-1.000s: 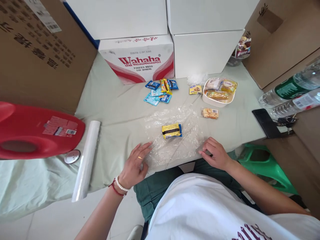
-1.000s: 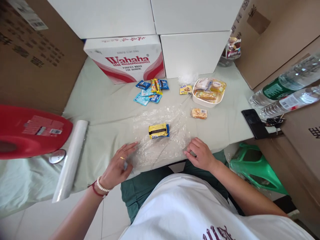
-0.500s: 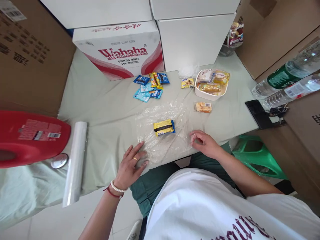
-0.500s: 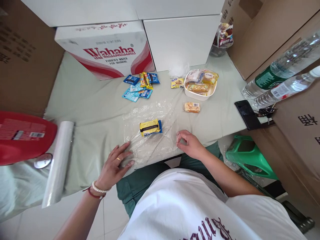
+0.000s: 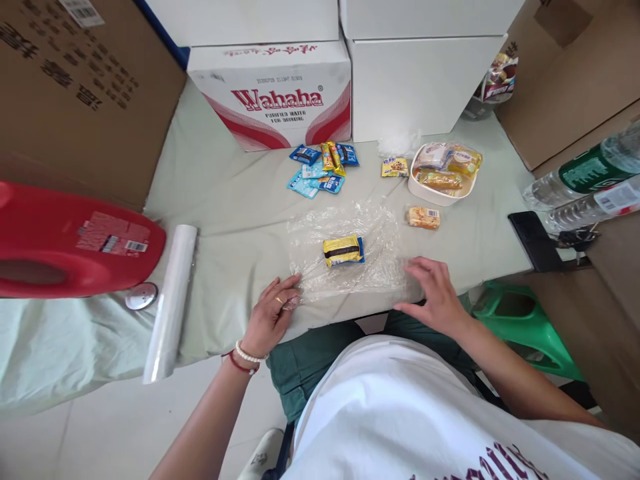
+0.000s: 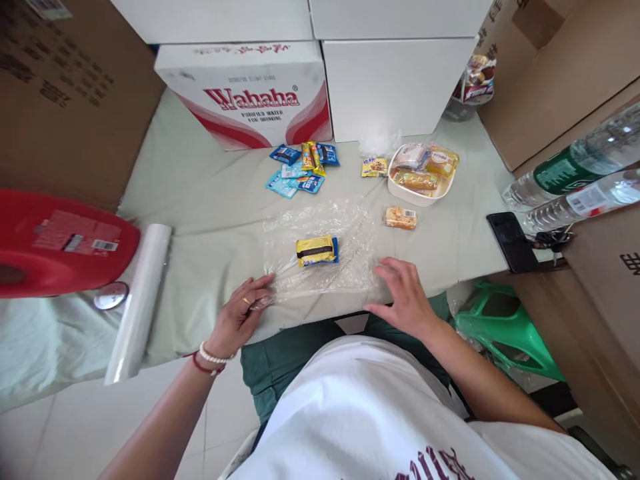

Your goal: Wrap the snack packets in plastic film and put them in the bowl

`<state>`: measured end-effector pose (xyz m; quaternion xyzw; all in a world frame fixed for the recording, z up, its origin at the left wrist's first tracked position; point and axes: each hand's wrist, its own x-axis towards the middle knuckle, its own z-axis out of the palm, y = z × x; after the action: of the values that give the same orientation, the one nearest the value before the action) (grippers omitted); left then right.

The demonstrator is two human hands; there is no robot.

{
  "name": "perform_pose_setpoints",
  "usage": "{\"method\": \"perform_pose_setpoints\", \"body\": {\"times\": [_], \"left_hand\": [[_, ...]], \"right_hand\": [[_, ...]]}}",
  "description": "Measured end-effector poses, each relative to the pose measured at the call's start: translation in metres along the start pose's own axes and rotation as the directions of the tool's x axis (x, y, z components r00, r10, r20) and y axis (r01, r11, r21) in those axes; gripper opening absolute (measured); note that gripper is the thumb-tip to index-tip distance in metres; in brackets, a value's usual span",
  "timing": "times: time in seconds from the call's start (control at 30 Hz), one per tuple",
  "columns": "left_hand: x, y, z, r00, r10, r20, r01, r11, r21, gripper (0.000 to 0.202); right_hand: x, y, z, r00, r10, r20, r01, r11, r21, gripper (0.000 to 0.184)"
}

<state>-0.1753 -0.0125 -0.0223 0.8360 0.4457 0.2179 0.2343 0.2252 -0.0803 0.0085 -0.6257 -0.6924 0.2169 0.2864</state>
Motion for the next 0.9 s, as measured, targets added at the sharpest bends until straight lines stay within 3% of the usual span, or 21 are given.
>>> {"method": "perform_pose_setpoints", "body": {"times": [0.07, 0.13, 0.27, 0.37, 0.5, 0.6, 0.7, 0.8, 0.9], "left_hand": [[0.001, 0.0, 0.0, 1.0, -0.01, -0.008, 0.01, 1.0, -0.014, 0.022], [0.002, 0.0, 0.0, 0.999, -0.023, -0.024, 0.021, 0.998, -0.058, 0.022], [0.013, -0.001, -0.007, 0.996, -0.05, -0.077, 0.038, 0.988, -0.151, 0.019], [0.035, -0.006, -0.014, 0.988, -0.078, -0.136, 0.057, 0.987, -0.151, 0.02], [0.071, -0.018, -0.016, 0.964, -0.174, -0.202, 0.138, 0.974, -0.18, 0.028], [0.093, -0.028, -0.011, 0.943, -0.25, -0.218, 0.222, 0.964, -0.145, 0.029], [0.107, -0.035, -0.004, 0.916, -0.326, -0.234, 0.316, 0.946, -0.077, 0.023], [0.112, -0.038, -0.001, 0.882, -0.38, -0.278, 0.373, 0.924, -0.077, 0.02], [0.106, -0.034, -0.006, 0.789, -0.395, -0.47, 0.405, 0.91, -0.085, 0.019]], "right_hand": [[0.004, -0.004, 0.01, 0.981, -0.182, 0.069, 0.191, 0.972, -0.138, 0.04], [0.016, -0.007, 0.016, 0.953, -0.297, 0.067, 0.304, 0.941, -0.15, 0.016], [0.058, -0.009, 0.007, 0.892, -0.449, 0.059, 0.447, 0.893, 0.049, 0.014], [0.096, -0.012, -0.006, 0.901, -0.416, 0.127, 0.394, 0.904, 0.167, 0.023], [0.137, -0.009, -0.006, 0.958, -0.183, 0.221, 0.14, 0.97, 0.198, 0.035], [0.156, -0.002, 0.003, 0.957, 0.023, 0.289, -0.054, 0.994, 0.1, 0.034], [0.162, -0.004, 0.007, 0.946, 0.129, 0.298, -0.082, 0.983, -0.165, 0.027], [0.159, -0.02, 0.005, 0.989, -0.016, 0.149, 0.08, 0.898, -0.433, 0.033], [0.159, -0.039, 0.009, 0.963, -0.247, 0.11, 0.27, 0.885, -0.378, 0.029]]}}
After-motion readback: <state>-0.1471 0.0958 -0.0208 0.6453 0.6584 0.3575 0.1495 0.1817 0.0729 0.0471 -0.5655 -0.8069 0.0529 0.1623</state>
